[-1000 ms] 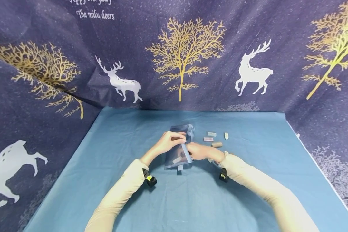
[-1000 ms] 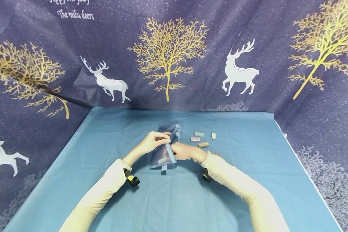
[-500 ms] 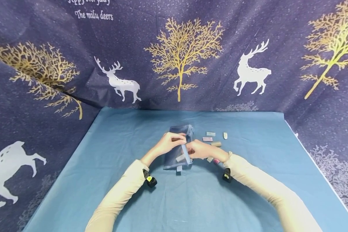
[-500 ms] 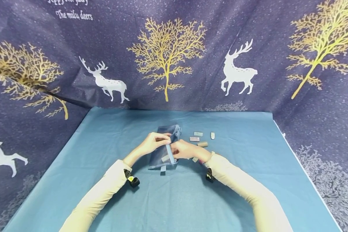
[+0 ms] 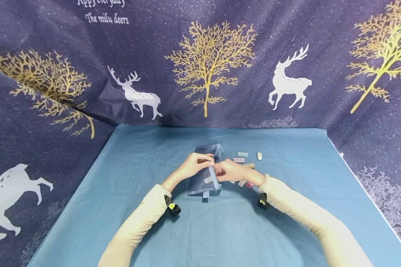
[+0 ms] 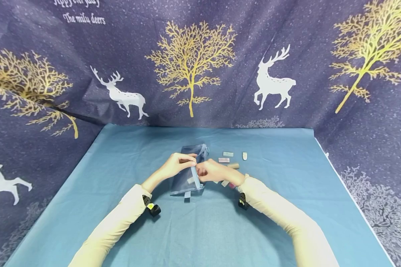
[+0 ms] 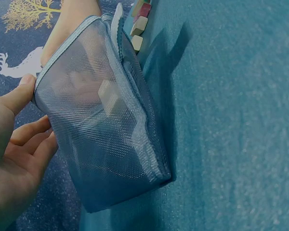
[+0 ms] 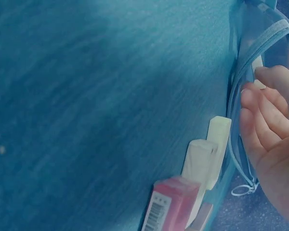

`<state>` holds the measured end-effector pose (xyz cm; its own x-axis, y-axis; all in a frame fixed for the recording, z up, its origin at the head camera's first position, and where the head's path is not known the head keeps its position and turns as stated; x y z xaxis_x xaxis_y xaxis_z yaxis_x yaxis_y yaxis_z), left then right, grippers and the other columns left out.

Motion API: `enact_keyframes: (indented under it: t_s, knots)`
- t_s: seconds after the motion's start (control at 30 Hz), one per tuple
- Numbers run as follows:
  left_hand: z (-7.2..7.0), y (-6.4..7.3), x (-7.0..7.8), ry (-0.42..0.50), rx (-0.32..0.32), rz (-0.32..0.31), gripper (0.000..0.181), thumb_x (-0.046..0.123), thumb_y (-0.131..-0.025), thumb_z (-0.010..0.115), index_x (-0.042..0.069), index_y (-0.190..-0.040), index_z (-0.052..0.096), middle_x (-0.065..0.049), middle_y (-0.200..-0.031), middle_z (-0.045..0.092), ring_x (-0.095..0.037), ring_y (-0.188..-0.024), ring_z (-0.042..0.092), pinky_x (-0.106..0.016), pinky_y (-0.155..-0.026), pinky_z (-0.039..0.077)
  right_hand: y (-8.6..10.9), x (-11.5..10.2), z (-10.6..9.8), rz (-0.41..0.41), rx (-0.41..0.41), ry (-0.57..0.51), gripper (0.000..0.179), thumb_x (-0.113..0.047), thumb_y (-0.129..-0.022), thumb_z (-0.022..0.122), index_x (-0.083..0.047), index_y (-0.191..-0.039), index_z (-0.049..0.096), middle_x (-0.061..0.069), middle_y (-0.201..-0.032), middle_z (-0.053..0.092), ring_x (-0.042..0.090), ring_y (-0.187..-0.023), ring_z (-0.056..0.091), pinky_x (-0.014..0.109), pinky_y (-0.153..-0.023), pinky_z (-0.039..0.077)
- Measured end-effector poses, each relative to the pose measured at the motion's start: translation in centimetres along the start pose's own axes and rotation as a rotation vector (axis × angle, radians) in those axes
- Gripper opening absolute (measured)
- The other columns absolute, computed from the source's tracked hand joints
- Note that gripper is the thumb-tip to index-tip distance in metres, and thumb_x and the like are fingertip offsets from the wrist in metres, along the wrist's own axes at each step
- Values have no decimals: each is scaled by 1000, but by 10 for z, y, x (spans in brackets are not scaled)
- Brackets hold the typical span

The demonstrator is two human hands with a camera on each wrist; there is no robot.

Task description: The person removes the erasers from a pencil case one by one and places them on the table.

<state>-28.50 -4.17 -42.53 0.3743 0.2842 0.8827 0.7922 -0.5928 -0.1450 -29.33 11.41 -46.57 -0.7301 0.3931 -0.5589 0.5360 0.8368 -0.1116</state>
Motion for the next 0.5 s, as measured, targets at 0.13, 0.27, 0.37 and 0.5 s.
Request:
enact_keyframes:
  t_s: [0.13,0.27,0.37,0.5]
  knots:
    - [0,-1,0,2,8,2,20,17,-88,60,6,-102,69,-20,-129,53,-25,-121,51,-34,-91,48,3,2,-2,2,5,-7,7,-13,-81,61,-18,-87,60,-5,-74,67,2,-63,59,17,-60,49]
    - [1,-1,-1,-1,24,0,19,17,-87,61,7,-101,70,-20,-128,54,-24,-119,53,-34,-90,49,6,3,-5,21,-8,-34,7,-11,-82,60,-16,-88,59,-6,-72,65,2,-62,56,19,-60,49]
    - [2,-1,-2,-10,30,-1,19,18,-87,61,7,-100,70,-20,-128,54,-24,-118,54,-33,-90,49,8,4,-6,28,-14,-52,7,-10,-83,60,-14,-89,59,-5,-73,66,3,-64,58,20,-62,50]
    - [2,0,0,-23,29,0,20,18,-87,61,6,-101,70,-20,-128,54,-24,-118,54,-32,-90,48,12,5,-9,11,8,-43,7,-9,-82,61,-14,-87,60,-3,-73,67,3,-65,60,21,-63,51]
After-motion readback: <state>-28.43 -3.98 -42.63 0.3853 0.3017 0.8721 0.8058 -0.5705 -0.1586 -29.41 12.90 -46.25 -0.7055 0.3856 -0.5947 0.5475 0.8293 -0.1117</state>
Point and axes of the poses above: each hand's wrist, its own y-axis away from the middle knuckle, its own z-axis out of the palm, x = y × z, the point moved 4 cm from there along -y, towards the middle knuckle
